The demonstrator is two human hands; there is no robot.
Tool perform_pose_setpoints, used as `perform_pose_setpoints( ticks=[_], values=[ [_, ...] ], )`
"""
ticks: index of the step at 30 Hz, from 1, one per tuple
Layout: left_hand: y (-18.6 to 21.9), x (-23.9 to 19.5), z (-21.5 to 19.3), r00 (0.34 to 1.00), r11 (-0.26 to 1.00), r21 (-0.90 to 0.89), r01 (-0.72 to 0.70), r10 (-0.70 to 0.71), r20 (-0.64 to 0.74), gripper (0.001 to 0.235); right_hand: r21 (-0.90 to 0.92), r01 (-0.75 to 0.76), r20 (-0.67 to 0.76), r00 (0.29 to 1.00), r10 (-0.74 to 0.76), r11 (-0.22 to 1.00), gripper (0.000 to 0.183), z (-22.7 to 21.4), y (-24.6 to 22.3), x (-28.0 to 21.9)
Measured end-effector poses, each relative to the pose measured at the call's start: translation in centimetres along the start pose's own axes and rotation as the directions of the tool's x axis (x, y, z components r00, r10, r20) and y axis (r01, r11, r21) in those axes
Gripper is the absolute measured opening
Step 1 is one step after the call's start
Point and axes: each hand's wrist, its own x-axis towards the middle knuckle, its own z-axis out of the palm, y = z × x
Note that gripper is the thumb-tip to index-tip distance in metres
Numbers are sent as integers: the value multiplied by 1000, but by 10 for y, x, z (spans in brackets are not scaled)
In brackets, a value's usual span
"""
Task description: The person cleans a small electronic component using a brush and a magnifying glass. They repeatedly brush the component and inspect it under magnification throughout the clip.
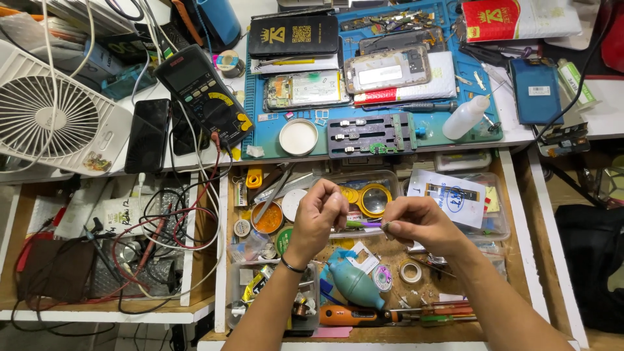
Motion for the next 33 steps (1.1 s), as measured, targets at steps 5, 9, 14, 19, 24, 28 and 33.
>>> perform_pose_setpoints(
  ticks=[5,9,14,19,24,28,33],
  values=[
    [-11,-7,14,984,971,236,34,-74,165,11,2,126,-131,983,-125,992,5,-22,2,-3],
    [-2,-19,45,780,907,401,-125,-160,606,12,-81,155,-192,967,-168,985,7,-26,-14,-2],
    [-15,-30,64,663,865,385,-322,-84,744,10,-166,145,-228,957,-181,975,6,-29,-12,0],
    [-13,-22,45,711,799,379,-467,84,698,13,-194,121,-214,963,-162,974,5,-32,-8,1],
    [-12,-2,12,899,796,420,-437,393,192,35,-218,91,-231,962,-142,972,6,-36,6,2],
    [1,-4,15,888,757,467,-456,422,183,47,-265,29,-188,979,-81,964,6,-16,3,6],
    [6,-8,23,861,749,433,-502,479,169,26,-269,-26,-80,997,5,963,7,-6,5,8]
  ],
)
